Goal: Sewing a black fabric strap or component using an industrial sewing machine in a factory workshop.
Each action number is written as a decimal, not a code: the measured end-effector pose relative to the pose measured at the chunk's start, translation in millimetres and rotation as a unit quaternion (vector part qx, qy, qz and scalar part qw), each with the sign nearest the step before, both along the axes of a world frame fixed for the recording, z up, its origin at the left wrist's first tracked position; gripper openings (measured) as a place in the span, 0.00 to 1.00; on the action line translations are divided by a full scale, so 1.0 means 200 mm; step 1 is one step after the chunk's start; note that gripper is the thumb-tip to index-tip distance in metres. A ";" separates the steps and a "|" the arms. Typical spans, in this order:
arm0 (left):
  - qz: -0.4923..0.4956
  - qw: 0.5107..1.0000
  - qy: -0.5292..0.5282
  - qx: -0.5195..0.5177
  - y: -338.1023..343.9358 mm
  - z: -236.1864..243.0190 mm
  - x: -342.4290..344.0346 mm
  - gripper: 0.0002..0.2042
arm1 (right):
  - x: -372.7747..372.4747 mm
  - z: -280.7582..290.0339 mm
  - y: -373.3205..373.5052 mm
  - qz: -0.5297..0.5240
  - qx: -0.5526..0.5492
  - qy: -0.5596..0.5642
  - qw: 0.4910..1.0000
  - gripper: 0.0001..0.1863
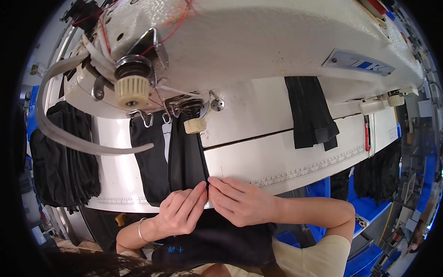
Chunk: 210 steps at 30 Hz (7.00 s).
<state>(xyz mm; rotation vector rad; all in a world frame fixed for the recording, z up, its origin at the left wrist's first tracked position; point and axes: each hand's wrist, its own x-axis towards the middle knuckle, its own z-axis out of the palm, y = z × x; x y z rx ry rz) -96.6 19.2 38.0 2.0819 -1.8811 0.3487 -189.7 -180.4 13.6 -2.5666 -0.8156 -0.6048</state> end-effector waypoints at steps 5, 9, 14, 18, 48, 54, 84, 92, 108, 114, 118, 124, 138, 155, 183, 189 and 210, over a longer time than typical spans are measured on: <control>-0.001 1.000 -0.001 0.000 -0.01 -0.01 0.00 0.15 | 0.00 0.01 0.00 0.000 -0.003 -0.002 1.000 0.11; -0.008 1.000 -0.003 -0.001 0.00 -0.02 0.01 0.14 | 0.00 0.00 0.00 0.001 0.000 0.000 1.000 0.16; -0.012 1.000 0.022 0.006 -0.02 0.01 0.02 0.15 | 0.00 0.03 0.00 0.008 -0.021 0.011 1.000 0.17; -0.003 1.000 0.021 0.006 -0.04 0.00 0.09 0.17 | 0.06 0.07 -0.05 0.028 -0.025 0.056 0.998 0.18; -0.013 0.922 0.387 0.014 0.00 -0.24 0.42 0.23 | 0.38 -0.12 -0.20 -0.029 -0.013 0.055 0.998 0.07; 0.036 0.913 0.363 0.182 0.09 -0.27 0.43 0.30 | 0.38 -0.12 -0.20 -0.021 0.003 0.034 0.999 0.07; 0.030 0.968 0.235 0.085 0.00 -0.19 0.41 0.14 | 0.41 -0.11 -0.19 -0.014 0.029 0.012 0.999 0.08; 0.031 0.982 0.184 0.038 -0.05 -0.24 0.43 0.17 | 0.45 -0.07 -0.23 -0.209 0.412 0.380 0.801 0.11; 0.102 0.977 0.187 0.011 -0.16 -0.17 0.62 0.17 | 0.48 -0.18 -0.21 -0.094 0.001 -0.037 0.995 0.06; 0.078 0.988 0.128 -0.036 -0.21 -0.12 0.61 0.13 | 0.52 -0.18 -0.19 -0.072 0.075 -0.031 0.994 0.07; 0.063 0.991 0.075 -0.089 -0.20 -0.14 0.64 0.10 | 0.51 -0.14 -0.21 -0.092 -0.088 -0.103 0.986 0.07; 0.065 0.989 0.040 -0.124 -0.24 -0.15 0.65 0.09 | 0.55 -0.07 -0.20 -0.082 -0.005 -0.075 0.994 0.07; -0.119 0.981 0.145 -0.046 -0.12 0.23 -0.19 0.18 | 0.22 0.09 0.31 0.082 0.628 0.568 0.526 0.39; 0.036 0.951 0.308 -0.002 -0.09 -0.07 -0.05 0.15 | -1.38 -0.24 -0.60 -0.550 -0.015 0.326 0.768 0.29; 0.425 0.734 -0.018 -0.529 1.06 0.38 0.20 0.13 | 0.62 0.41 0.96 0.178 0.177 -0.036 0.967 0.25; 0.449 0.715 -0.073 -0.531 1.33 0.58 0.34 0.16 | 1.09 0.35 1.78 0.105 0.153 -0.030 0.982 0.36; 0.406 0.888 0.136 -0.168 0.95 0.61 0.59 0.04 | 0.58 0.41 0.60 -0.034 0.015 0.043 0.998 0.26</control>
